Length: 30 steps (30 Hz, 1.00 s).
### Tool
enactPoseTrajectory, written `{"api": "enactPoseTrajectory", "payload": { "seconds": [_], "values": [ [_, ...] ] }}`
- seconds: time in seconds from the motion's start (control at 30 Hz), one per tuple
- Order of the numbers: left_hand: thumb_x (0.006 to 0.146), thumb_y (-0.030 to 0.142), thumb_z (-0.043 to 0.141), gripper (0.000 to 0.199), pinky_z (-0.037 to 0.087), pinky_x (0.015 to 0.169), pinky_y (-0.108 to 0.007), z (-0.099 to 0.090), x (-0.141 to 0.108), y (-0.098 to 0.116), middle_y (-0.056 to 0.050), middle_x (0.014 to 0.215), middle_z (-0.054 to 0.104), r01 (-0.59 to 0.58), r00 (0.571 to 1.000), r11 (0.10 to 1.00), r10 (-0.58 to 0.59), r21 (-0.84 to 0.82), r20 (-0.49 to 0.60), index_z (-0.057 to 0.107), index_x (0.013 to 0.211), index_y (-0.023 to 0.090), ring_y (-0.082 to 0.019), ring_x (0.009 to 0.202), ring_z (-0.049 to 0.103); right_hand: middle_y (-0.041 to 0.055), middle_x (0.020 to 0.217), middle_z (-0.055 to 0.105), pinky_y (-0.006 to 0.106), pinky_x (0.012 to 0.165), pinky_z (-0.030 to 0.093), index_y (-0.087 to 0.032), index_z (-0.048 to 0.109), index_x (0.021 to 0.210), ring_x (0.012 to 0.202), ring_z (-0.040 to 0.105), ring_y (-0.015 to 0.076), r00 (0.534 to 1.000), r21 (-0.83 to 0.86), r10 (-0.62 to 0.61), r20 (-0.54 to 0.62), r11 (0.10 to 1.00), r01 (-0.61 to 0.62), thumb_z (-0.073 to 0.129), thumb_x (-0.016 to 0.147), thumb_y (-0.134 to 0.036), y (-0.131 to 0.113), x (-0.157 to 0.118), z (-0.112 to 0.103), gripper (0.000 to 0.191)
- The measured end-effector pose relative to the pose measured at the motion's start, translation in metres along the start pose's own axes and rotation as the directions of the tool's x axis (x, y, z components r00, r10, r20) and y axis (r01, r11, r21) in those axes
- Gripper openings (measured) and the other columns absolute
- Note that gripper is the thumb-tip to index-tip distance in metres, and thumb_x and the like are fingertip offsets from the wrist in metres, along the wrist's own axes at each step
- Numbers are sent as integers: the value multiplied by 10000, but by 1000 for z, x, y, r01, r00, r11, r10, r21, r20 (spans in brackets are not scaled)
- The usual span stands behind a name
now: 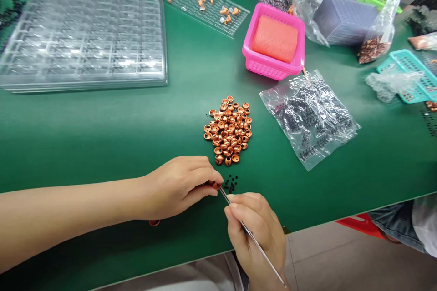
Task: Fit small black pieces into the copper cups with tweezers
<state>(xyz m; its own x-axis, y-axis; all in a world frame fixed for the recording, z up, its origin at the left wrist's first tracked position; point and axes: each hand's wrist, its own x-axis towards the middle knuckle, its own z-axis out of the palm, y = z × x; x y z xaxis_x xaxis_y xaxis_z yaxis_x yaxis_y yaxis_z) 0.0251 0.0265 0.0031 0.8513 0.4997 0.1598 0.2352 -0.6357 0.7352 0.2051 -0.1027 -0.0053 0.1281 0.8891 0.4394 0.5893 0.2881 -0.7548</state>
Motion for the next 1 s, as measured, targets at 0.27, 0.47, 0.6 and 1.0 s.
{"api": "enactPoseTrajectory", "payload": {
  "seconds": [0.27, 0.47, 0.6, 1.0],
  "values": [
    [934, 163, 568, 81, 469, 666, -249, -1, -1, 1, -39, 834, 687, -14, 1000, 1000, 14, -3, -16, 641, 963, 145, -156, 744, 590, 28, 961, 725, 351, 746, 595, -229, 641, 1027, 881, 695, 176, 999, 13, 29, 30, 999, -29, 631, 800, 18, -1, 1, 0, 336],
    [931, 159, 578, 77, 473, 673, -251, 0, -1, 1, -41, 829, 683, -17, 1000, 1000, 17, -5, -13, 645, 965, 142, -159, 746, 590, 19, 932, 729, 348, 743, 599, -248, 642, 1005, 859, 701, 171, 998, -9, 53, 16, 999, -53, 631, 822, -19, -2, 2, 1, 294],
    [923, 122, 576, 77, 472, 667, -257, 2, -1, -1, -49, 806, 672, -44, 999, 999, 44, 20, -16, 647, 951, 115, -164, 735, 580, 21, 941, 730, 357, 747, 600, -251, 646, 1005, 871, 702, 179, 997, 5, 72, 12, 997, -72, 631, 817, -7, -3, 1, 1, 308],
    [890, 15, 462, 163, 479, 646, -276, 9, -8, 0, -68, 843, 649, -216, 975, 971, 220, 105, -26, 535, 972, 136, -178, 746, 556, 3, 912, 747, 368, 771, 596, -245, 675, 1002, 849, 716, 181, 995, 52, 99, -23, 994, -98, 618, 825, 1, -6, 0, 1, 308]
  ]
}}
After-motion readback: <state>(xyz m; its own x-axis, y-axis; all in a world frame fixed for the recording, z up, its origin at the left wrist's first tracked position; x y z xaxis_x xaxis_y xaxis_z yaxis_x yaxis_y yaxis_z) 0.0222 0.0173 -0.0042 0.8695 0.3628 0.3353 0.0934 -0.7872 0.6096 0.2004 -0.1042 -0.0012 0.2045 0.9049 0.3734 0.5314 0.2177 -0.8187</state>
